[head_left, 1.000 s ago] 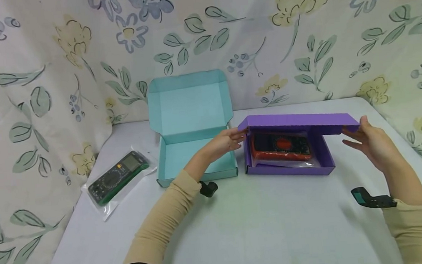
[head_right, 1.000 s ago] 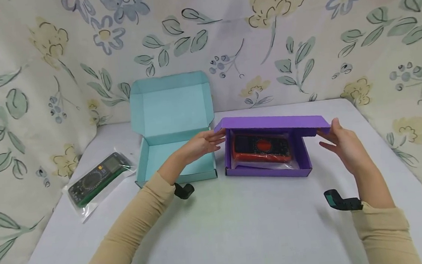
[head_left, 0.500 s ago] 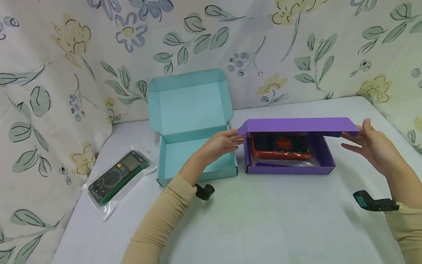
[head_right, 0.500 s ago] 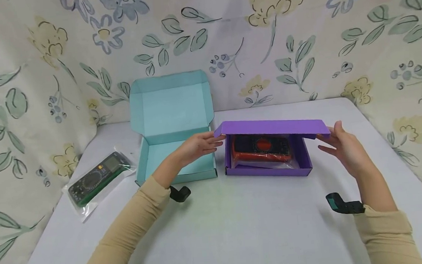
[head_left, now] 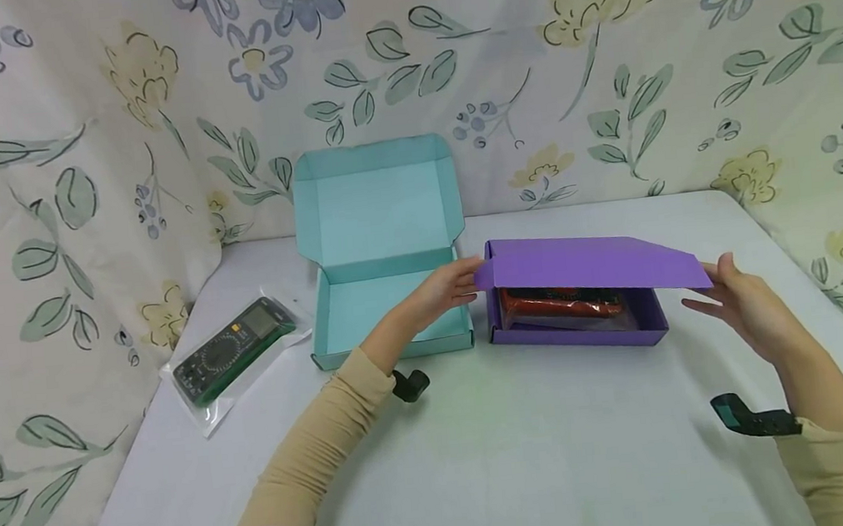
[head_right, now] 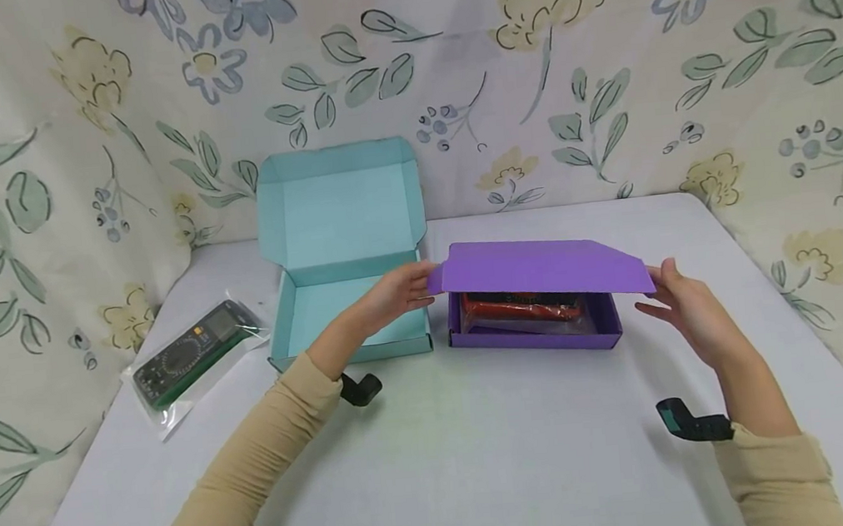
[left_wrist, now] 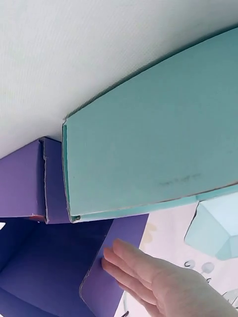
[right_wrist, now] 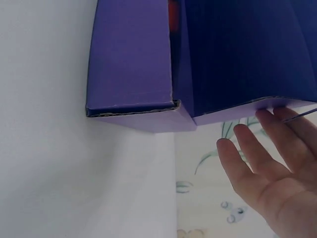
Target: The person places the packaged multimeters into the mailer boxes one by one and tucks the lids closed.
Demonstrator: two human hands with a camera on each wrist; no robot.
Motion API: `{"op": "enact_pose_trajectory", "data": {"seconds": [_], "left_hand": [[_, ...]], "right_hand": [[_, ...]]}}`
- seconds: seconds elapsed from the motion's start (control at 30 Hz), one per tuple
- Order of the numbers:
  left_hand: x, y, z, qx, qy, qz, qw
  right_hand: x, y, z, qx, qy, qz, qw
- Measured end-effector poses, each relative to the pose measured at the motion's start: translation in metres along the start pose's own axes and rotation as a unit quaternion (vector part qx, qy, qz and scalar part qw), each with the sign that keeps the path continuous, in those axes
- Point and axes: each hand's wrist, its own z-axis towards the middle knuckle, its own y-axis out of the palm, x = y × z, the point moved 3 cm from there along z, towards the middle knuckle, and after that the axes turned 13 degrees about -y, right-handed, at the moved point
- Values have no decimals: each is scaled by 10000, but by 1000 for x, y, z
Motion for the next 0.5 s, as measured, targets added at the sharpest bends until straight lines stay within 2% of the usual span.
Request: {"op": "enact_pose_trajectory", "data": {"seconds": [0.3,0.4,0.5], "left_hand": [[-3,3,0,231,-182,526,9982],[-5,4,0,338,-212,874,9954],[-6,7,-1,496,-82,1351,9896]], "right_hand": [[5,5,-5,148,-14,-523,9985],[6,7,-7,247,-9,-527,9983],[7,8,-9,409,100,-771,9961]]}}
